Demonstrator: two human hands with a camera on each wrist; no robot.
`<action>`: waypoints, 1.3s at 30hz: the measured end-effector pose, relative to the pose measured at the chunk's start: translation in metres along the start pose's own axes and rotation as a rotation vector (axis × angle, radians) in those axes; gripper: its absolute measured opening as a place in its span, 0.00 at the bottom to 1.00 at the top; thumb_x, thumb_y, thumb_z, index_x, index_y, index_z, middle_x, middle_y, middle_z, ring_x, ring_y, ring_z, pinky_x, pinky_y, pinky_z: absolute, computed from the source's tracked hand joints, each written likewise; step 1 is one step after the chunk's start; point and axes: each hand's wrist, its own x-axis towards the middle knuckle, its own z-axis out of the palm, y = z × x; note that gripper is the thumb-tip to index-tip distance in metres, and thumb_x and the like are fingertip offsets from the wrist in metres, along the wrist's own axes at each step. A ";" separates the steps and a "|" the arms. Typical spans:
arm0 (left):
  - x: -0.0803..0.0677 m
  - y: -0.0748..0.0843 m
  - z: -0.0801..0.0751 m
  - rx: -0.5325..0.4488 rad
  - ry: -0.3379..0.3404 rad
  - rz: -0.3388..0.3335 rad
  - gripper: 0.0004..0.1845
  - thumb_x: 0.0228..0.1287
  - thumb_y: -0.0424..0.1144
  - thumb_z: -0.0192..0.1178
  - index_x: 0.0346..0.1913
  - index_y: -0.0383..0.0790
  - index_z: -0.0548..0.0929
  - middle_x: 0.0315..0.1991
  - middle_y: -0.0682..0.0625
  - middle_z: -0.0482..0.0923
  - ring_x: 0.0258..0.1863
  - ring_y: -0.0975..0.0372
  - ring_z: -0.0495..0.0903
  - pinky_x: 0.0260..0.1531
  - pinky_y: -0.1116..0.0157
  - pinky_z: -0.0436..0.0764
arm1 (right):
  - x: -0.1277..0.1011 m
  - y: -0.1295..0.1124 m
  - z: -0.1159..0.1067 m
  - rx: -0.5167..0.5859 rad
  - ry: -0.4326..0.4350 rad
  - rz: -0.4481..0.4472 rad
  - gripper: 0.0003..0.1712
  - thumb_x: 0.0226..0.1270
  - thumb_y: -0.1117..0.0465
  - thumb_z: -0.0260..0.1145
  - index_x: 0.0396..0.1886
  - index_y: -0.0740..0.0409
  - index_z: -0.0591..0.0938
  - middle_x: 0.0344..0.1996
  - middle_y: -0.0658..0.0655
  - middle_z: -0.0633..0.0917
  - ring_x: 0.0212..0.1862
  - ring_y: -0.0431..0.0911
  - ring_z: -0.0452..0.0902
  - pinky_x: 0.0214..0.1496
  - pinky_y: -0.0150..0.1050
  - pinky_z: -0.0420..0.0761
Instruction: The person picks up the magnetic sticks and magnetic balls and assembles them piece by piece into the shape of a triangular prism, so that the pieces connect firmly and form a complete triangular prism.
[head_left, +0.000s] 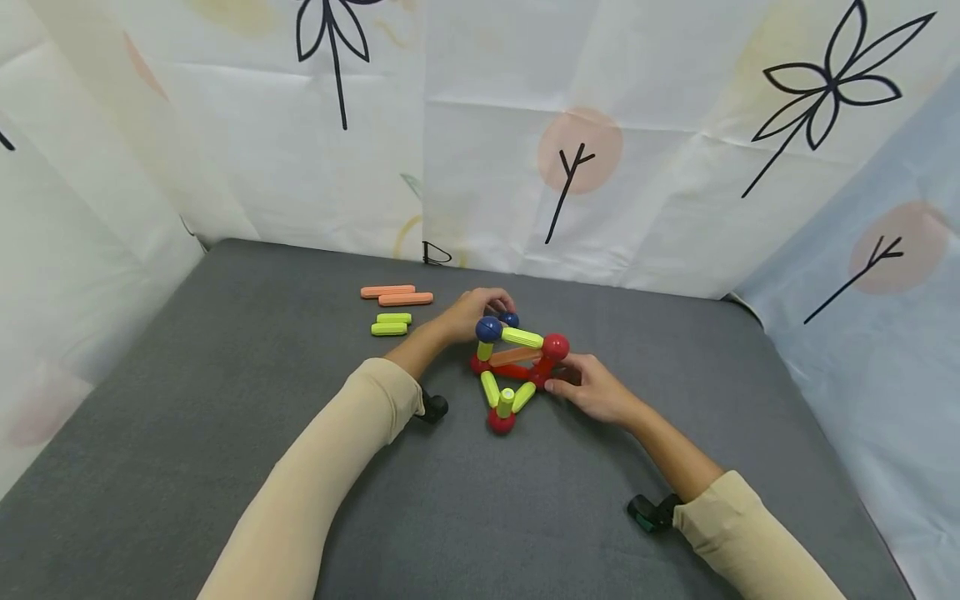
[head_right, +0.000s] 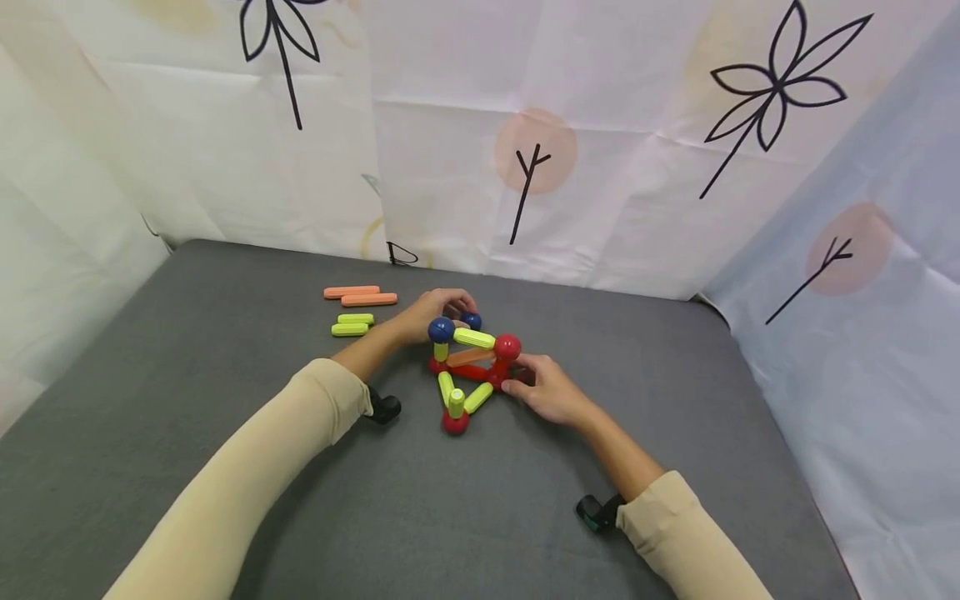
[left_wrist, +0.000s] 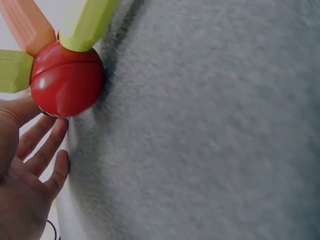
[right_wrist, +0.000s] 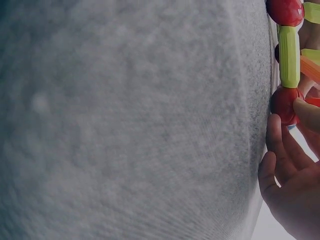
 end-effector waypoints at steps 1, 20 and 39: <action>-0.001 0.000 0.000 -0.006 0.009 -0.013 0.18 0.62 0.24 0.64 0.54 0.33 0.78 0.54 0.37 0.79 0.55 0.48 0.79 0.58 0.55 0.76 | 0.000 0.000 0.000 0.001 0.001 0.001 0.20 0.69 0.68 0.65 0.59 0.68 0.79 0.48 0.62 0.85 0.43 0.51 0.80 0.43 0.39 0.80; -0.070 0.066 -0.035 -0.288 0.350 0.261 0.25 0.63 0.29 0.67 0.62 0.37 0.74 0.46 0.43 0.81 0.42 0.56 0.82 0.43 0.63 0.81 | -0.001 0.000 0.000 -0.004 0.009 -0.005 0.20 0.68 0.68 0.65 0.59 0.68 0.79 0.50 0.63 0.85 0.47 0.53 0.81 0.48 0.39 0.80; -0.112 0.077 0.003 -0.202 -0.085 0.256 0.28 0.60 0.32 0.70 0.63 0.35 0.73 0.50 0.50 0.82 0.49 0.63 0.82 0.48 0.60 0.83 | -0.001 -0.001 0.001 0.004 -0.003 -0.011 0.20 0.70 0.68 0.64 0.60 0.68 0.78 0.49 0.62 0.85 0.44 0.52 0.80 0.45 0.37 0.81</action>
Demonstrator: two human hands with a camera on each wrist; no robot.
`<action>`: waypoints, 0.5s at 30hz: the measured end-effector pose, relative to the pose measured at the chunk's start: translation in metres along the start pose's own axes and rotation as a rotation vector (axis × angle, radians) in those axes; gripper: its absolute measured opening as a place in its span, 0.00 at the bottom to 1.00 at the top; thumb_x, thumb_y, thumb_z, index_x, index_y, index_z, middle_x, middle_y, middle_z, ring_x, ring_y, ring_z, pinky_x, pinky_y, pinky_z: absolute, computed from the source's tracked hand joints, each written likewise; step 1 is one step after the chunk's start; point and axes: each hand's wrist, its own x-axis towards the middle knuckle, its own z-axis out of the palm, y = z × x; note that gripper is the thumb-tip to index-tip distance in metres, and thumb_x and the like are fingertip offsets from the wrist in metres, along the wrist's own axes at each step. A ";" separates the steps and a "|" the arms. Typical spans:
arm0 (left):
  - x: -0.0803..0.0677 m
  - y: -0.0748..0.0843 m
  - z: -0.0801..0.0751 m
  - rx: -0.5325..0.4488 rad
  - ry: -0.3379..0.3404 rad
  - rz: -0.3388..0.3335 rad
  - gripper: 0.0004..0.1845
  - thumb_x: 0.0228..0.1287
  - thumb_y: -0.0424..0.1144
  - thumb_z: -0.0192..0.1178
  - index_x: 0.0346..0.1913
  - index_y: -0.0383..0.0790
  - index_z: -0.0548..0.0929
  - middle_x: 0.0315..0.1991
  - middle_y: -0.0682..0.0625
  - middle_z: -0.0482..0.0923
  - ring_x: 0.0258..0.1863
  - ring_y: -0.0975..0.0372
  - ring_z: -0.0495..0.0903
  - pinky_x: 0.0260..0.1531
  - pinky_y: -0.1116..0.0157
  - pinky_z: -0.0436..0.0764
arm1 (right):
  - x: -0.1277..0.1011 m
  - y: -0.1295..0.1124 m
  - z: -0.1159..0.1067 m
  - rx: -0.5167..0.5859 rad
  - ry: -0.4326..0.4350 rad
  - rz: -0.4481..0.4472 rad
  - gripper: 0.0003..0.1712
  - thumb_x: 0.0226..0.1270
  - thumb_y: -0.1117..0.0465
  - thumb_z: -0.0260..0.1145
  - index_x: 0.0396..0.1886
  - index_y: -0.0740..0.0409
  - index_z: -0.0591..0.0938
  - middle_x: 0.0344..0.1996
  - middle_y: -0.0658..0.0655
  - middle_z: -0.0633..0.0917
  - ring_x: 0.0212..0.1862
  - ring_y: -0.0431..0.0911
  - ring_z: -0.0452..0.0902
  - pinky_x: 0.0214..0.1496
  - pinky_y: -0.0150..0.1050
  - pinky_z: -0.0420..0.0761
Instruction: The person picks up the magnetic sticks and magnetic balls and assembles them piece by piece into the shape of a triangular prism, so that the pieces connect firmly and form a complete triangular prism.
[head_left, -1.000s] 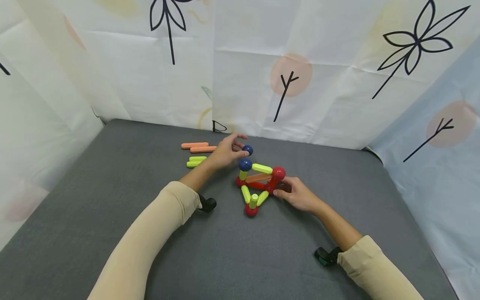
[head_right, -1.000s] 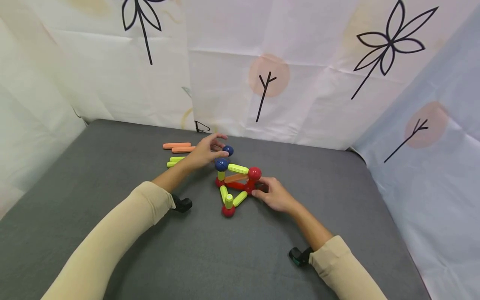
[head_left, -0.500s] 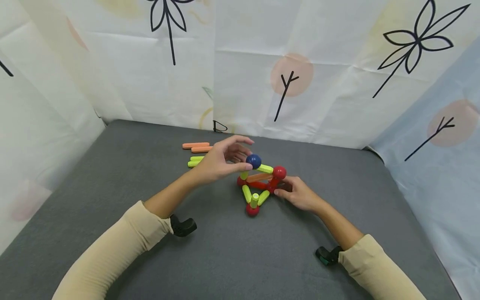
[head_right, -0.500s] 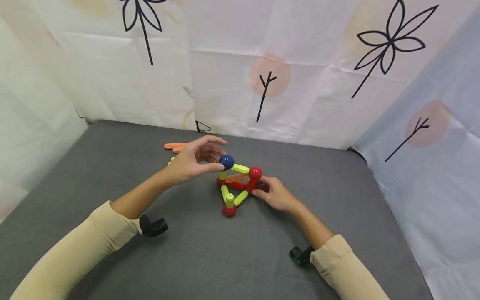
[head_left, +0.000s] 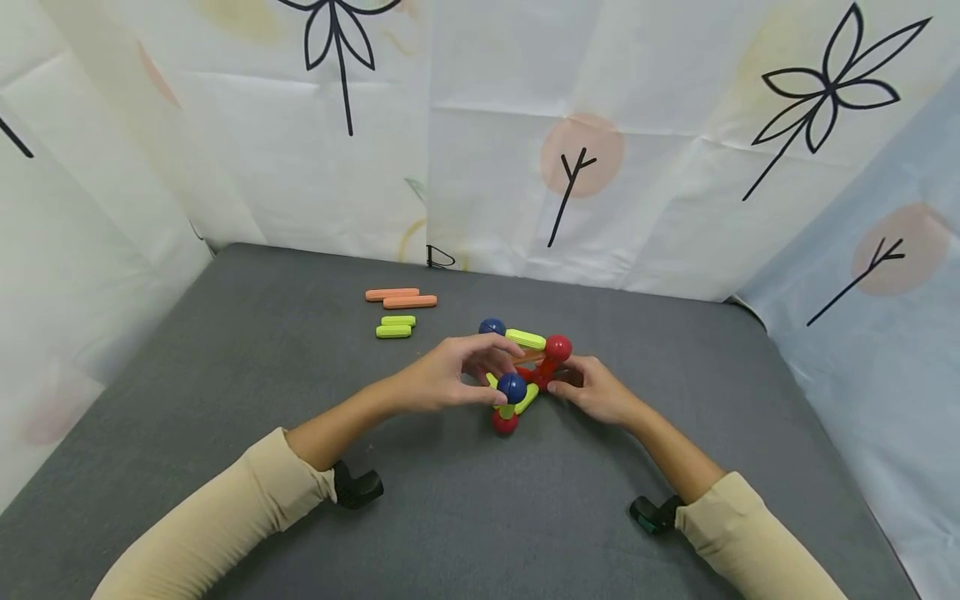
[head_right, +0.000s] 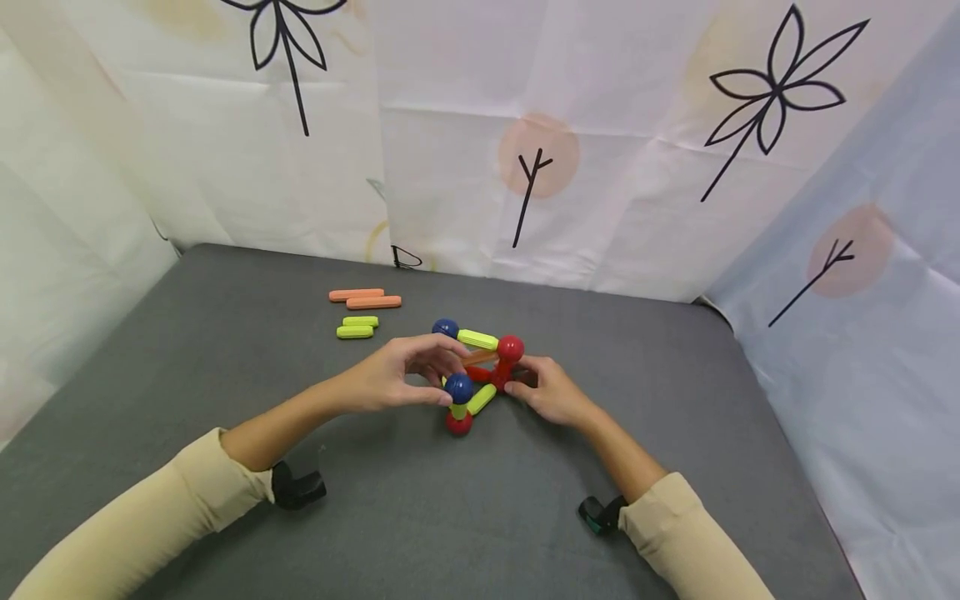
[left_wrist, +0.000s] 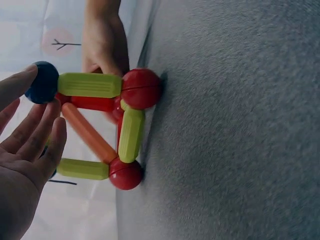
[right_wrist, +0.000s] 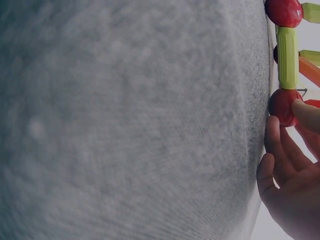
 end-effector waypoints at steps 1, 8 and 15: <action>0.000 0.000 0.001 0.005 0.001 -0.003 0.28 0.61 0.32 0.70 0.63 0.36 0.74 0.50 0.51 0.82 0.49 0.64 0.82 0.48 0.61 0.83 | 0.000 0.000 0.000 -0.001 0.002 -0.001 0.20 0.69 0.68 0.64 0.60 0.68 0.78 0.49 0.62 0.85 0.44 0.53 0.80 0.46 0.38 0.81; 0.000 -0.002 0.003 0.030 0.023 -0.016 0.26 0.61 0.34 0.70 0.62 0.39 0.75 0.53 0.51 0.82 0.49 0.64 0.82 0.48 0.59 0.83 | 0.001 0.000 -0.001 -0.009 0.002 -0.011 0.20 0.70 0.68 0.64 0.60 0.69 0.78 0.50 0.63 0.85 0.46 0.53 0.81 0.48 0.40 0.81; -0.006 -0.004 -0.011 0.010 0.146 0.000 0.21 0.64 0.33 0.67 0.59 0.38 0.78 0.48 0.47 0.84 0.46 0.61 0.83 0.46 0.57 0.83 | 0.000 0.001 -0.001 0.001 -0.008 -0.006 0.21 0.69 0.69 0.64 0.60 0.69 0.77 0.50 0.64 0.84 0.47 0.54 0.81 0.50 0.43 0.81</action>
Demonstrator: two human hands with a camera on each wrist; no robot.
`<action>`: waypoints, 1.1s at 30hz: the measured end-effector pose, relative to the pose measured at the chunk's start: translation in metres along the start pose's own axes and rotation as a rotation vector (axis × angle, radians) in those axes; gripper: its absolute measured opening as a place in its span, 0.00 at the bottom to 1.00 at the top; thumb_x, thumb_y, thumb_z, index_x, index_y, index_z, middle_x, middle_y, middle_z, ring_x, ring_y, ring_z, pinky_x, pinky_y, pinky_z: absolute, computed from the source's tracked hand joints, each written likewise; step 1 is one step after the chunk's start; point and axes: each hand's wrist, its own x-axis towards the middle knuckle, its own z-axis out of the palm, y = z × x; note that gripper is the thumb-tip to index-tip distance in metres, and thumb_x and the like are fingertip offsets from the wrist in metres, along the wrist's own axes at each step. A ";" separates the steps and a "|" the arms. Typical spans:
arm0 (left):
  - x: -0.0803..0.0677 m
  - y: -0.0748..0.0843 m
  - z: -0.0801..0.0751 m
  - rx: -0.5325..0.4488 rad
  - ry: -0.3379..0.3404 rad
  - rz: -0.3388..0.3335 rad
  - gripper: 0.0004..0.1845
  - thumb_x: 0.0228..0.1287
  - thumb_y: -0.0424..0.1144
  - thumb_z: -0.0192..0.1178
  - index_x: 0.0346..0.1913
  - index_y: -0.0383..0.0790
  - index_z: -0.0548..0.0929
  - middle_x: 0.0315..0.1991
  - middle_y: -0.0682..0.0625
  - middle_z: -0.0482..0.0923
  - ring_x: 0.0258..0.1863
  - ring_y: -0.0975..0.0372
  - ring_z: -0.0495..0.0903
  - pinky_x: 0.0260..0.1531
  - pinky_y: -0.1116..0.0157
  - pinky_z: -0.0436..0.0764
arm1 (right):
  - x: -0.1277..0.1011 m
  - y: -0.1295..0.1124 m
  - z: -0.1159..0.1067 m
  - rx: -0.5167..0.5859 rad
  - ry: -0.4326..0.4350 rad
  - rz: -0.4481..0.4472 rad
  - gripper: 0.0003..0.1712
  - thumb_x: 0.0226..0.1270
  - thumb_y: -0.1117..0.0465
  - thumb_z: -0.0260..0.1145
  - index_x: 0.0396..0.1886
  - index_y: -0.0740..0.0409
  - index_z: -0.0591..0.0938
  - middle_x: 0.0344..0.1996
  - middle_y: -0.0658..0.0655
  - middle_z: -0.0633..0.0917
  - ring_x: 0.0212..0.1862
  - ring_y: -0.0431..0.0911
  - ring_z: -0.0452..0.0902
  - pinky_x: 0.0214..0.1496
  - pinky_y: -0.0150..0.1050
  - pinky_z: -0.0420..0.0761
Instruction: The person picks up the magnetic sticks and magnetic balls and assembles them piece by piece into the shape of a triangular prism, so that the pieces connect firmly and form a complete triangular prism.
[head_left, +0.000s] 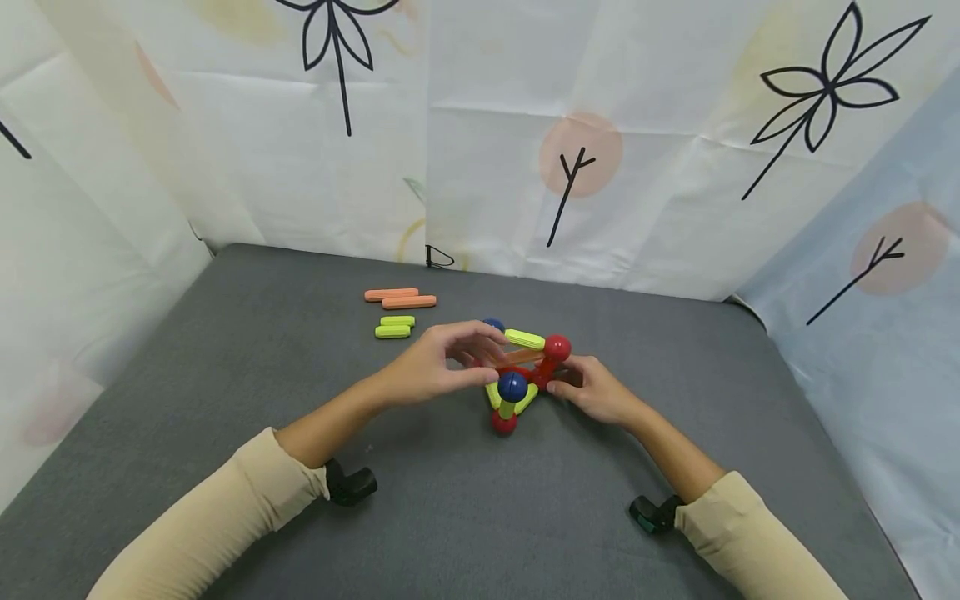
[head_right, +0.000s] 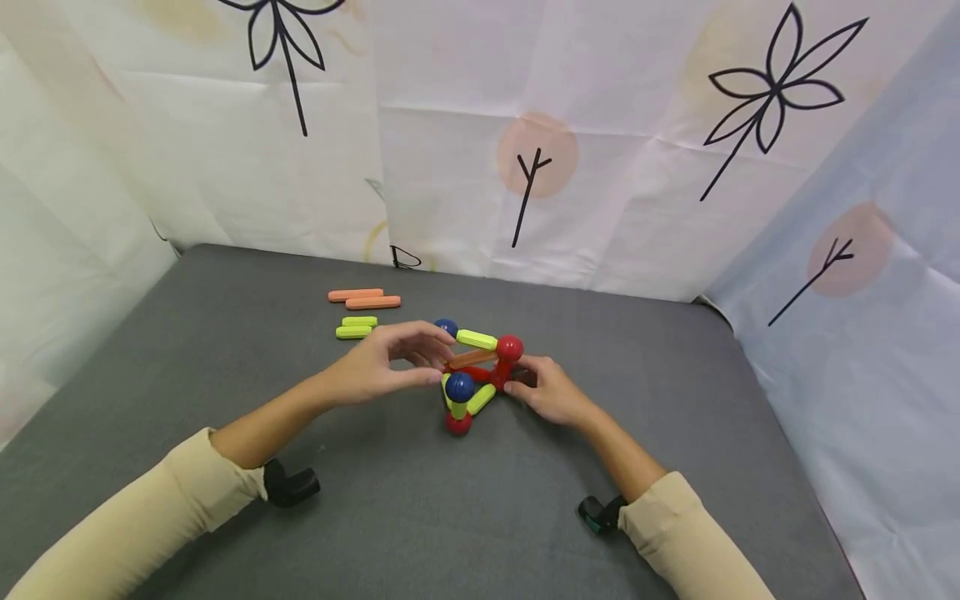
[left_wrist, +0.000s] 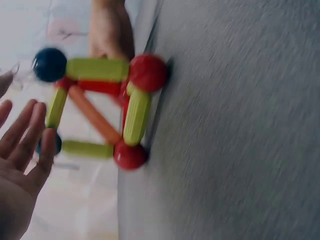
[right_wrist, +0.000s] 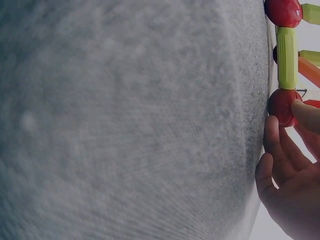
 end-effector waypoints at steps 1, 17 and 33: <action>0.000 -0.001 -0.005 0.007 0.048 -0.004 0.19 0.66 0.33 0.66 0.58 0.38 0.78 0.47 0.47 0.84 0.46 0.60 0.83 0.46 0.57 0.82 | 0.000 0.000 0.000 0.000 0.000 -0.003 0.21 0.69 0.69 0.64 0.60 0.69 0.77 0.50 0.64 0.84 0.47 0.54 0.81 0.50 0.43 0.81; -0.009 -0.085 -0.098 0.480 0.229 -0.382 0.22 0.70 0.30 0.60 0.65 0.30 0.75 0.59 0.34 0.78 0.57 0.45 0.77 0.50 0.47 0.77 | -0.001 0.000 0.000 -0.002 -0.002 0.032 0.21 0.69 0.69 0.64 0.61 0.67 0.77 0.51 0.63 0.84 0.48 0.53 0.80 0.50 0.44 0.80; 0.012 -0.083 -0.094 0.656 0.236 -0.514 0.18 0.68 0.32 0.62 0.60 0.36 0.79 0.46 0.38 0.84 0.45 0.47 0.82 0.42 0.48 0.79 | -0.001 -0.004 0.000 -0.007 0.000 0.045 0.20 0.69 0.68 0.65 0.59 0.67 0.78 0.49 0.62 0.84 0.44 0.51 0.78 0.45 0.40 0.79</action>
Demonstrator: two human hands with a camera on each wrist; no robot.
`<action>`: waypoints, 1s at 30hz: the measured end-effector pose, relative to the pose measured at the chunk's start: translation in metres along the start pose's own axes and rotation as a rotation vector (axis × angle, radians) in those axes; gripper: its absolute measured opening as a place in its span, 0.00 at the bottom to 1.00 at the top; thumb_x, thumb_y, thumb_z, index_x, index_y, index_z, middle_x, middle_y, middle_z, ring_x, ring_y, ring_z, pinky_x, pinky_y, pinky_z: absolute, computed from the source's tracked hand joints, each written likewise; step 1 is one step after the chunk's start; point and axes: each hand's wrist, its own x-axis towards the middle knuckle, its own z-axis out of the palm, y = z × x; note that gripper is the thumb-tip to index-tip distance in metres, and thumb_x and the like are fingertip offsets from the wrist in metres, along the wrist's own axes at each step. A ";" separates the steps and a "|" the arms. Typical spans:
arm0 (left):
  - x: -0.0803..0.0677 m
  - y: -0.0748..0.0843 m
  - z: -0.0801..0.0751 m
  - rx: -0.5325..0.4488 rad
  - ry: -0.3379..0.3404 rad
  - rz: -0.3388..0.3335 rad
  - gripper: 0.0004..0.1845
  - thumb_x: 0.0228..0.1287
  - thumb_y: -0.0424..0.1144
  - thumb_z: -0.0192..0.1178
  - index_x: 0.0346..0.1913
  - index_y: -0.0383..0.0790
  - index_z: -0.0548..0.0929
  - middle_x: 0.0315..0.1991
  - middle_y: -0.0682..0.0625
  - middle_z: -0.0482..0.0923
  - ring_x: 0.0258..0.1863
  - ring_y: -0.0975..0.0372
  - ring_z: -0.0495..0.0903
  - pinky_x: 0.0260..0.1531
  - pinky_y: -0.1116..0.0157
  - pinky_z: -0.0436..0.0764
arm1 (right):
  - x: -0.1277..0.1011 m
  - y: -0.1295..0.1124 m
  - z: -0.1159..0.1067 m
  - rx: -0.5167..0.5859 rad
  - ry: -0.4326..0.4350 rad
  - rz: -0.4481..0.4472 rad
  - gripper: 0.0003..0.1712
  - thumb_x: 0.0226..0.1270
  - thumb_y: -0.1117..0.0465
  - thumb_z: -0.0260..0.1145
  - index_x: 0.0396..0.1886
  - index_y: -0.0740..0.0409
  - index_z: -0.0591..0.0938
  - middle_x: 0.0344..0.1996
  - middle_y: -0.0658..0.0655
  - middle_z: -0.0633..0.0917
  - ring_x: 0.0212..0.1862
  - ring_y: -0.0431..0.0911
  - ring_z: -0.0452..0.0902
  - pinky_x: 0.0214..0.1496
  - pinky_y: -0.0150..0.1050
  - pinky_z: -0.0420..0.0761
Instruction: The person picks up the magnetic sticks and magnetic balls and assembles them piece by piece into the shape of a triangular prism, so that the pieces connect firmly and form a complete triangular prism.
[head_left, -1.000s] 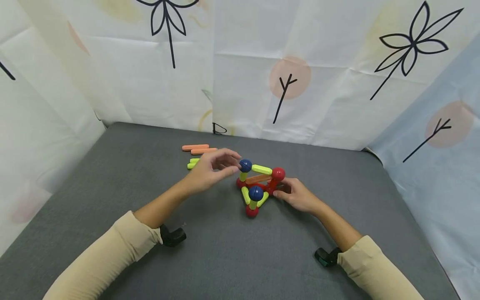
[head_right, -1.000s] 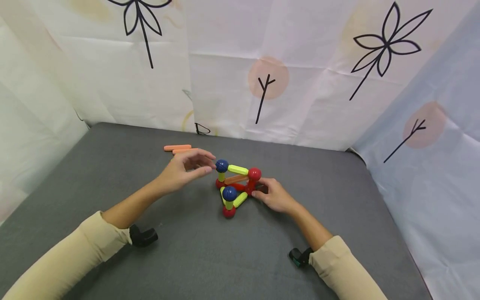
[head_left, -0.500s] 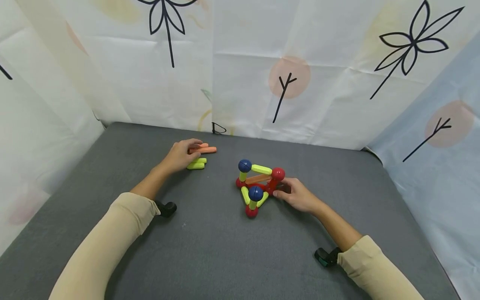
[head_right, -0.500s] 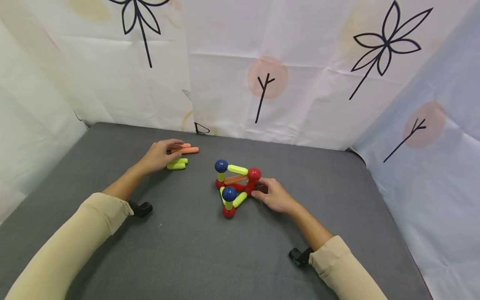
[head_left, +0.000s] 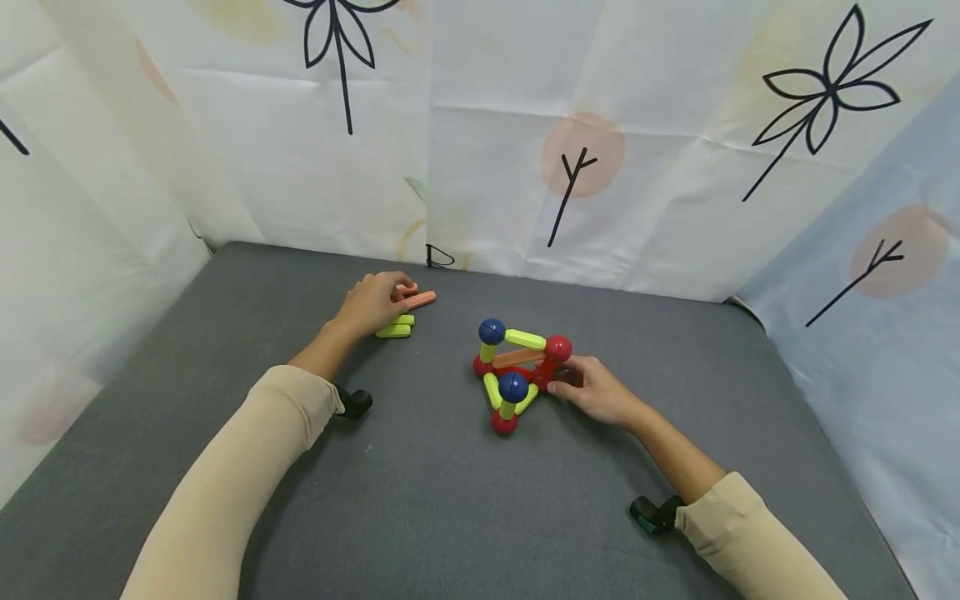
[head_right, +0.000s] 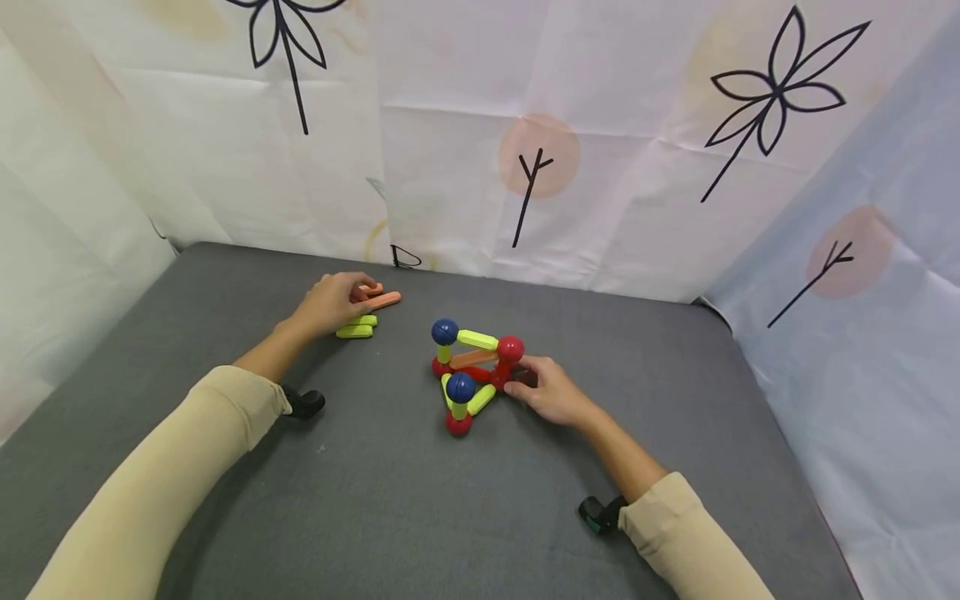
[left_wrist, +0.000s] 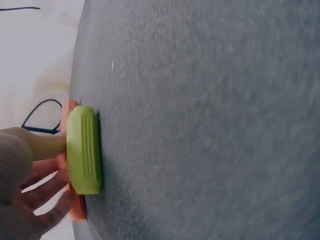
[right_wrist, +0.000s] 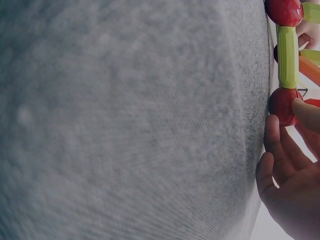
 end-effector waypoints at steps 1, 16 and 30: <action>0.000 0.001 0.001 -0.012 0.018 0.017 0.18 0.68 0.32 0.62 0.60 0.35 0.79 0.46 0.37 0.84 0.45 0.47 0.82 0.43 0.48 0.79 | 0.000 0.000 0.000 -0.001 -0.001 0.001 0.20 0.69 0.68 0.65 0.60 0.67 0.78 0.49 0.62 0.84 0.44 0.52 0.78 0.45 0.40 0.79; -0.046 0.034 0.005 -0.852 -0.133 -0.065 0.30 0.69 0.30 0.61 0.72 0.29 0.64 0.54 0.33 0.77 0.47 0.56 0.83 0.52 0.50 0.80 | 0.000 0.001 0.000 -0.010 0.001 -0.011 0.20 0.69 0.68 0.65 0.59 0.67 0.79 0.49 0.61 0.85 0.44 0.52 0.78 0.46 0.42 0.79; -0.074 0.064 0.043 -0.775 -0.310 0.112 0.20 0.64 0.36 0.67 0.57 0.31 0.81 0.48 0.44 0.84 0.47 0.56 0.84 0.47 0.61 0.82 | 0.000 0.002 0.000 -0.004 -0.004 -0.014 0.21 0.69 0.69 0.64 0.61 0.68 0.77 0.51 0.63 0.84 0.47 0.53 0.80 0.51 0.45 0.80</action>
